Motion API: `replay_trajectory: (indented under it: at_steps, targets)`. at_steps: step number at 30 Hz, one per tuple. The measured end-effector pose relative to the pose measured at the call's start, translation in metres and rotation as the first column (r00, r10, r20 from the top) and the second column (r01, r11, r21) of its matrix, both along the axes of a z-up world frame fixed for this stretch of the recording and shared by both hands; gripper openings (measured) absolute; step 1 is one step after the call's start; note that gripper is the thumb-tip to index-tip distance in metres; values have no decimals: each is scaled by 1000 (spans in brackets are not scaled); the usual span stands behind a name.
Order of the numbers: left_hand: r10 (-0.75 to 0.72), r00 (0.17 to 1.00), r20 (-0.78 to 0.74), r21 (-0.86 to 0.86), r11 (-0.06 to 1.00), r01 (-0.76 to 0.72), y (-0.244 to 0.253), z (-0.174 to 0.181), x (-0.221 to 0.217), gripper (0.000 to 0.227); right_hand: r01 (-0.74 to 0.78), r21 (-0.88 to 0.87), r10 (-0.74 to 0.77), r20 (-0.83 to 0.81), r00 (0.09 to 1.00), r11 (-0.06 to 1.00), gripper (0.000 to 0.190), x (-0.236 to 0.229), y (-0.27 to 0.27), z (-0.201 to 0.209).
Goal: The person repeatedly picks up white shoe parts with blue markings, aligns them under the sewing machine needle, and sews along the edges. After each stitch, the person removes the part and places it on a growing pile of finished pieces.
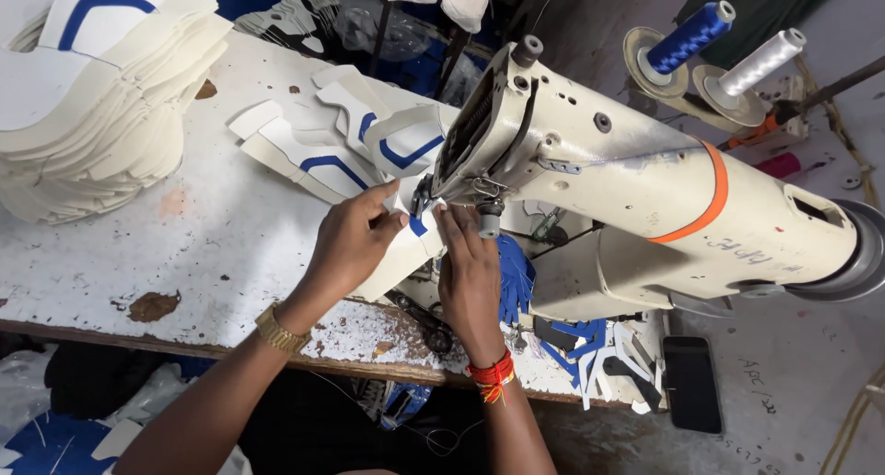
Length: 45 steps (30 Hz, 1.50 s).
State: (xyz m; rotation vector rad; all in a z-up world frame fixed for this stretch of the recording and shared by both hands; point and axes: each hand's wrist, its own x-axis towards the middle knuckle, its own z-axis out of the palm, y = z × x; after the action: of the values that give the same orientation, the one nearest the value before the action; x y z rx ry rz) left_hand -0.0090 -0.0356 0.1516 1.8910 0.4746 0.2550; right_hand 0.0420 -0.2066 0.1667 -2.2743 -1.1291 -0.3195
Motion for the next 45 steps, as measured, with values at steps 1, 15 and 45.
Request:
replay_trajectory:
  at_steps: [1,15,45]
  targets:
    - [-1,1000,1,-1,1000,1,2,-8,3,54,1,-1,-1,1,1000,1000,64,1,0,-1]
    - [-450,848,-279,134,856,499,58,8,72,36,51,19,-53,121,991,999,61,-15,1,-14]
    - [503,865,-6,-24,864,-502,48,-115,-80,38,-50,149,-4,339,941,988,46,-10,-64,-232]
